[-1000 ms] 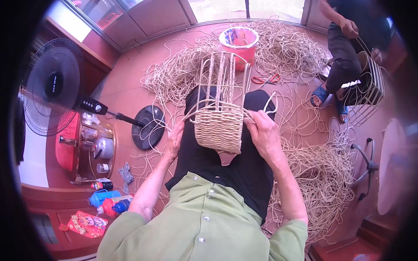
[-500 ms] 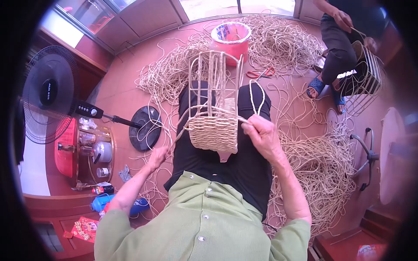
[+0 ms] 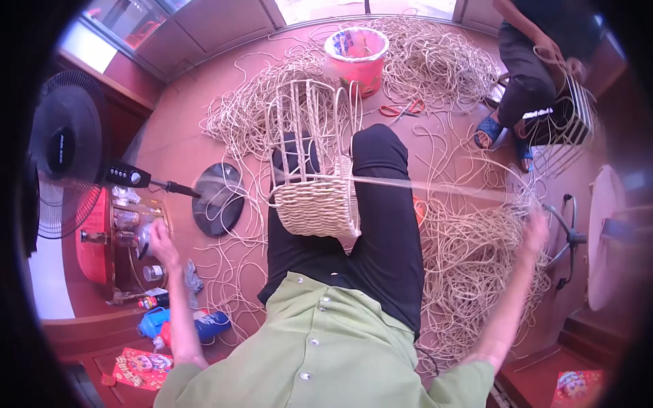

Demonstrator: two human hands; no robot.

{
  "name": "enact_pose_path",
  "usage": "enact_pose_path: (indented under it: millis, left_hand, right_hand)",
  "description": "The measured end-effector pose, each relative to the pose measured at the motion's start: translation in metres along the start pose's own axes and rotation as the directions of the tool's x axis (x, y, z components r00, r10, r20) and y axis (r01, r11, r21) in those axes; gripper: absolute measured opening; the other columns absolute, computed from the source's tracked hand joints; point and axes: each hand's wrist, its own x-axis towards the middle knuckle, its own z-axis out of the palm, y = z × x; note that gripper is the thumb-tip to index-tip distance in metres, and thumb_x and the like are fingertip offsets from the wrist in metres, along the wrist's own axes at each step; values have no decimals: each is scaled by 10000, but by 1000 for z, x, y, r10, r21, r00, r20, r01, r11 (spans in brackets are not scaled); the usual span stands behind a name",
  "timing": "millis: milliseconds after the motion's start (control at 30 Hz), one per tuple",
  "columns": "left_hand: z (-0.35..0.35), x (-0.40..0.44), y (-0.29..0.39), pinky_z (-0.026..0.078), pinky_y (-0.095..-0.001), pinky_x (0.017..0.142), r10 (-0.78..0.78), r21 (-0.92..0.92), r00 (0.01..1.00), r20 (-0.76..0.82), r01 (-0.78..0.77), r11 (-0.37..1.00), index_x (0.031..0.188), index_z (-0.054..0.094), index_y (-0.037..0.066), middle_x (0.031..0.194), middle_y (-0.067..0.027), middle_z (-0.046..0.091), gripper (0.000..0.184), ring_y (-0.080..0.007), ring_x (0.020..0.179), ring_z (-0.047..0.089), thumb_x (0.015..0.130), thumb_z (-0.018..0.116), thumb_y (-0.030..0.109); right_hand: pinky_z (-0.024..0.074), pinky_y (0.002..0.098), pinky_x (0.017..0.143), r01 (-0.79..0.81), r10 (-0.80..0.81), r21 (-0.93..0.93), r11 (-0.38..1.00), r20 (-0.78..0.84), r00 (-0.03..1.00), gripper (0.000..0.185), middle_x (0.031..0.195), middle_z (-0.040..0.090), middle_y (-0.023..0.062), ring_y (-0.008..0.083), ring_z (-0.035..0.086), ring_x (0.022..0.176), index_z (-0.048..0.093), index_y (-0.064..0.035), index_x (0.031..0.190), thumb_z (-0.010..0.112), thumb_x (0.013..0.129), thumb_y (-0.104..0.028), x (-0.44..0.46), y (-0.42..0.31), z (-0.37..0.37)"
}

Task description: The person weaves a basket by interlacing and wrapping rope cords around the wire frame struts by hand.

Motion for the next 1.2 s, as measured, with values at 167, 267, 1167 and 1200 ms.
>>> enact_pose_path:
  millis: [167, 267, 1167, 1200]
  left_hand:
    - [28, -53, 174, 500, -275, 719, 207, -414, 785, 583, 68, 908, 1048, 741, 9, 901, -57, 710, 228, -114, 818, 645, 1010, 587, 173]
    - [83, -78, 221, 531, -298, 828, 161, -520, 693, 703, 347, 781, 1124, 707, -10, 1046, -74, 714, 274, -135, 925, 665, 1047, 568, 213]
    - [118, -128, 235, 521, -327, 925, 62, -538, 534, 843, 840, 71, 1190, 547, 122, 1095, -26, 684, 175, -149, 1008, 662, 1021, 584, 98]
    - [115, -126, 238, 516, -320, 920, 95, -537, 529, 844, 825, 176, 1195, 554, 119, 1104, -25, 684, 185, -147, 1001, 660, 1015, 585, 85]
  right_hand:
    - [527, 426, 955, -359, 273, -814, 457, -255, 927, 428, 1078, 753, 171, 326, 709, 1026, 708, -64, 1261, 512, 1027, -364, -47, 70, -242]
    - [433, 394, 1097, 147, -115, -474, 868, 96, 989, 417, 1366, 648, 162, 313, 591, 1287, 620, 20, 1343, 576, 1001, -213, -47, -33, -81]
    - [418, 268, 652, 69, -216, 243, 967, 654, 725, 116, 795, 611, 26, 99, 546, 721, 729, -10, 928, 625, 933, -60, -174, -268, 145]
    - [373, 267, 582, 82, -222, 261, 962, 571, 790, 187, 657, 554, -1, 76, 473, 610, 703, -6, 762, 627, 926, -53, -170, -261, 148]
